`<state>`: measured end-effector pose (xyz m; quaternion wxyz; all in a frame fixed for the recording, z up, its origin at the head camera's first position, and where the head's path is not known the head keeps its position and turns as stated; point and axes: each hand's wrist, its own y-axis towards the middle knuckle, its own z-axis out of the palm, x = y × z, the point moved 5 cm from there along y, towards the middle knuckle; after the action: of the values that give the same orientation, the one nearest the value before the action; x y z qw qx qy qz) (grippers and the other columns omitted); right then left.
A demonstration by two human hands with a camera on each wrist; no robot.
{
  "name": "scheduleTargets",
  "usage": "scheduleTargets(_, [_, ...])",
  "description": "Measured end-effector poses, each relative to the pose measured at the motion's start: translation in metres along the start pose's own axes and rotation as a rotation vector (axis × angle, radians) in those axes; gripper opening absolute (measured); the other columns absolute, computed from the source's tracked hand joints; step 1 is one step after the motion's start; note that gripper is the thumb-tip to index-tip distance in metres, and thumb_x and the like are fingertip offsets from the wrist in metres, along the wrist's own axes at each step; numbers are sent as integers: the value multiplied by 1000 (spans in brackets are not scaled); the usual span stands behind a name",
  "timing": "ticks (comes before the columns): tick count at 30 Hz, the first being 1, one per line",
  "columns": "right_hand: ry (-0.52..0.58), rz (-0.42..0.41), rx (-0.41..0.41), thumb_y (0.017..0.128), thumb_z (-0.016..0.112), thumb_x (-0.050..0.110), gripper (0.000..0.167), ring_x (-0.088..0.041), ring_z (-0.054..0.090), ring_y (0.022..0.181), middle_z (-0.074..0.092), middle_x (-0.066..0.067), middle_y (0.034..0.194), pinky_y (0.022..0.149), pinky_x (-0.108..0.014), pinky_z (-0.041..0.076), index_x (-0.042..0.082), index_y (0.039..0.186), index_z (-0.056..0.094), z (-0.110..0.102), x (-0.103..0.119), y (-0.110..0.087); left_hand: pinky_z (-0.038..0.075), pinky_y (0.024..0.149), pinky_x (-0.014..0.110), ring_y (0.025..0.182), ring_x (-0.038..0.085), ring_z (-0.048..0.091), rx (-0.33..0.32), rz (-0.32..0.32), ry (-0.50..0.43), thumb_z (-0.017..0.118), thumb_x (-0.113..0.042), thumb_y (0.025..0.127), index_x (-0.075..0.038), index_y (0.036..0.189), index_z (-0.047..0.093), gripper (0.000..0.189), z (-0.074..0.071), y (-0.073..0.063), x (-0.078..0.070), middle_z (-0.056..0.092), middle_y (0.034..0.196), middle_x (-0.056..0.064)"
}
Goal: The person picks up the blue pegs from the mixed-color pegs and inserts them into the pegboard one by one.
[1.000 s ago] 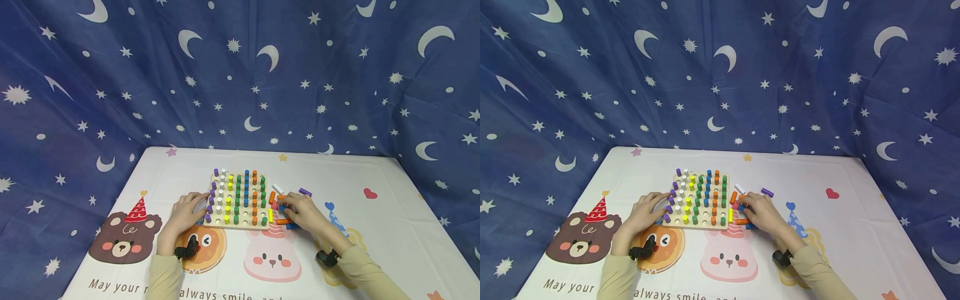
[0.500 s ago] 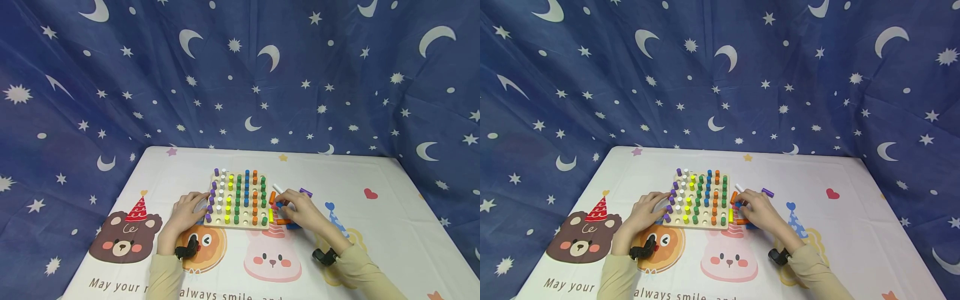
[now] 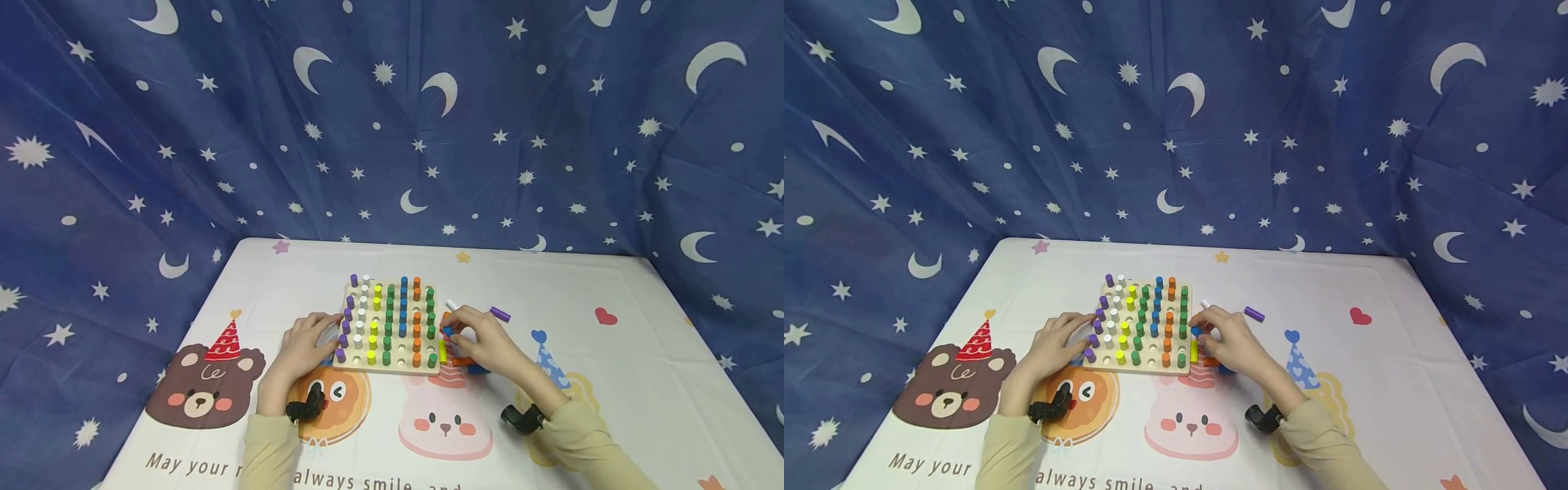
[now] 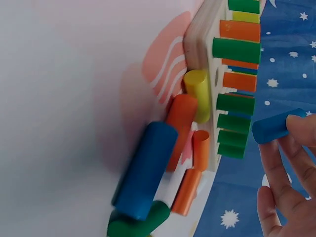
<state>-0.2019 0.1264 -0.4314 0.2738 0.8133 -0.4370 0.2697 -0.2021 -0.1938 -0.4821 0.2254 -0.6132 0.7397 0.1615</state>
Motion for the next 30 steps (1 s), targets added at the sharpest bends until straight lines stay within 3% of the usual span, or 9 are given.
scheduleTargets(11, [59,10,-32,83,66,-4,28,-13,64,91,67,2,101,91,-42,53,10,106,67,7,10,5,25,107,63,129,35,39,-2,-2,5,58,-31,93,-24,142,47,51,0,0,0,49,137,7])
scheduleTargets(18, [80,27,-54,82,68,-1,28,-12,64,91,68,3,101,93,-40,37,13,106,67,17,15,9,26,106,62,129,35,40,-6,-1,9,58,-31,93,-23,142,47,51,0,0,-1,49,137,7])
scheduleTargets(25, [142,52,-71,82,69,-1,28,-12,62,92,66,4,100,95,-45,38,15,105,67,24,19,11,27,106,61,129,35,40,-6,-6,13,59,-32,92,-24,141,49,51,0,1,-2,50,136,7])
scheduleTargets(30, [194,59,-69,82,68,-1,27,-11,60,91,65,3,101,91,-46,46,14,105,66,30,21,12,27,106,61,129,34,39,-3,-12,16,59,-31,92,-24,142,48,51,0,1,-1,50,137,7])
